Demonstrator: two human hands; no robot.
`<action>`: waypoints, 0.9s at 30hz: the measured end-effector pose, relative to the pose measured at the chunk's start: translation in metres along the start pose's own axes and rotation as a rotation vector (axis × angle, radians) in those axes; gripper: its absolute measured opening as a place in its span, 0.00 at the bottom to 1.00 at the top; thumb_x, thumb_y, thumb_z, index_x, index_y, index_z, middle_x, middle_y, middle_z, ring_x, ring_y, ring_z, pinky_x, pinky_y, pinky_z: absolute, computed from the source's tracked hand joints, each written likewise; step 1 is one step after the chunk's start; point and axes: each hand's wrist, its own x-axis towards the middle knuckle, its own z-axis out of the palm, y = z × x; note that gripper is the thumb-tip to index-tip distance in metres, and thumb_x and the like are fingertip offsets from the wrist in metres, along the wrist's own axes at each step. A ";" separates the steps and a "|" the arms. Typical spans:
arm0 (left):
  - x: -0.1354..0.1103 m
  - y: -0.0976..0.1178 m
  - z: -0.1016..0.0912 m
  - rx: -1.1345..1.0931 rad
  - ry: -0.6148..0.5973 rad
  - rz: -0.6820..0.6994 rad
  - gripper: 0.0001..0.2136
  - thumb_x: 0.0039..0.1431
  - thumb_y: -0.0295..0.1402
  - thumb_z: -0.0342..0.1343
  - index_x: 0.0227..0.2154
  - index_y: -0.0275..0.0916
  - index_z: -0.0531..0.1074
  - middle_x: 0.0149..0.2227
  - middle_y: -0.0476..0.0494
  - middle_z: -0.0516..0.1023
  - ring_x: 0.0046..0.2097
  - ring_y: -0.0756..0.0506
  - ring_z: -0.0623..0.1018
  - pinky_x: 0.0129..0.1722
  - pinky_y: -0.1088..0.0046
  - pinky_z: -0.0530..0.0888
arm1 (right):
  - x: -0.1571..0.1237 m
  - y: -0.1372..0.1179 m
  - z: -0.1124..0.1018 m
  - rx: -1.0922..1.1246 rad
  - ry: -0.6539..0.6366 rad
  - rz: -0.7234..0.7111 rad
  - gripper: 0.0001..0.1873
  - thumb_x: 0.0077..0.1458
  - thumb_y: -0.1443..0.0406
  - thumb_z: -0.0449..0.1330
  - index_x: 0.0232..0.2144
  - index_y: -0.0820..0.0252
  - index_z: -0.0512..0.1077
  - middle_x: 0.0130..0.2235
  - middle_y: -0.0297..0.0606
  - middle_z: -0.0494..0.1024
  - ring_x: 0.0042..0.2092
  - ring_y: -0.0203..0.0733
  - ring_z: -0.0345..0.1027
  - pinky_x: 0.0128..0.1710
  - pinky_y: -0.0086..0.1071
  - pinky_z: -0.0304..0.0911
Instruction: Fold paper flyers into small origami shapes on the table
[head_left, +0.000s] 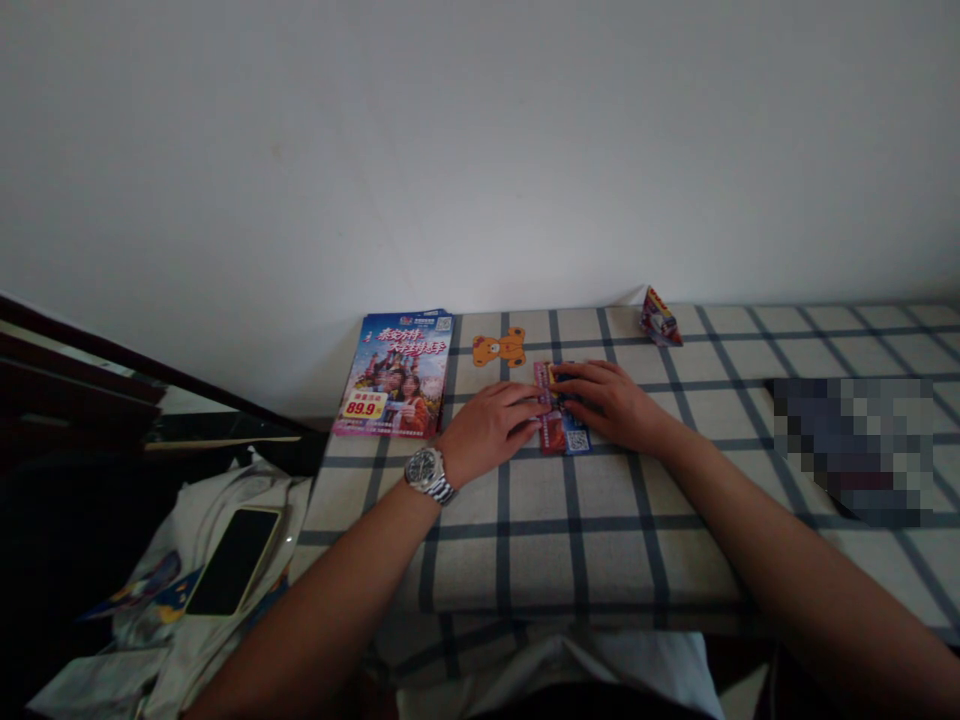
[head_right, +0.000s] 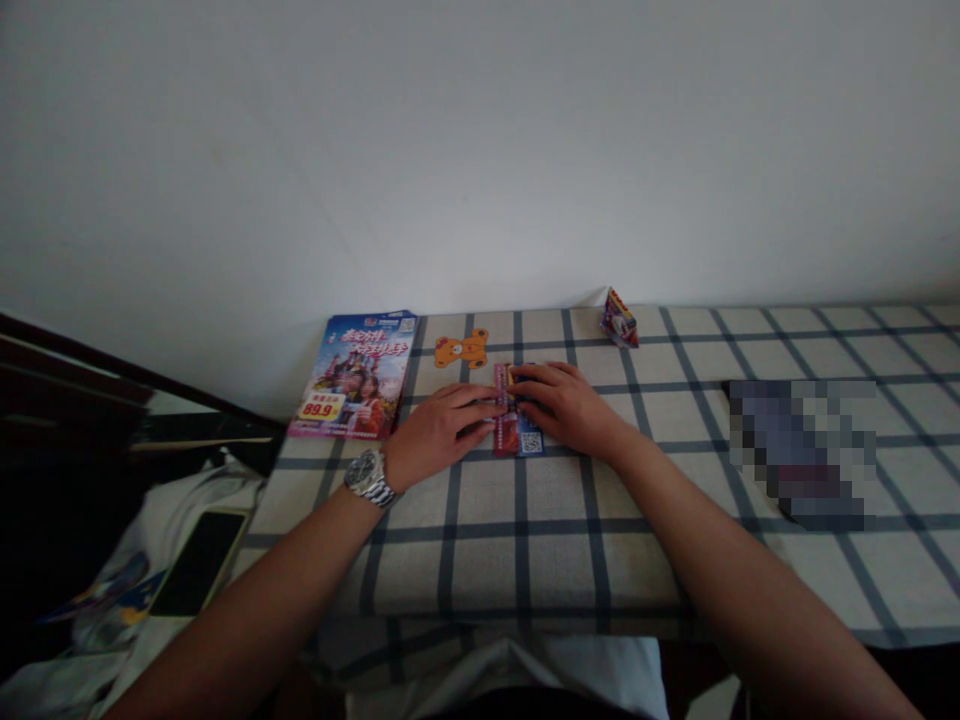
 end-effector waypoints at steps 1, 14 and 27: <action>0.000 0.000 0.000 -0.002 0.005 -0.001 0.13 0.71 0.32 0.56 0.55 0.43 0.76 0.58 0.43 0.77 0.58 0.42 0.76 0.61 0.55 0.74 | 0.000 0.000 0.000 0.004 0.001 0.001 0.18 0.69 0.63 0.58 0.59 0.48 0.74 0.64 0.42 0.74 0.64 0.53 0.68 0.63 0.54 0.63; 0.005 0.010 0.004 0.026 0.024 -0.069 0.10 0.69 0.38 0.59 0.47 0.40 0.78 0.54 0.42 0.78 0.52 0.41 0.76 0.55 0.56 0.76 | 0.000 0.001 0.004 0.035 0.034 -0.019 0.16 0.68 0.61 0.59 0.55 0.50 0.76 0.61 0.44 0.75 0.61 0.53 0.70 0.61 0.54 0.66; 0.002 0.019 0.007 0.035 0.022 -0.080 0.15 0.68 0.37 0.61 0.54 0.39 0.76 0.57 0.41 0.78 0.53 0.40 0.77 0.56 0.57 0.77 | 0.003 -0.003 0.001 0.132 0.083 -0.001 0.12 0.68 0.65 0.58 0.51 0.52 0.78 0.54 0.44 0.80 0.55 0.51 0.75 0.57 0.51 0.72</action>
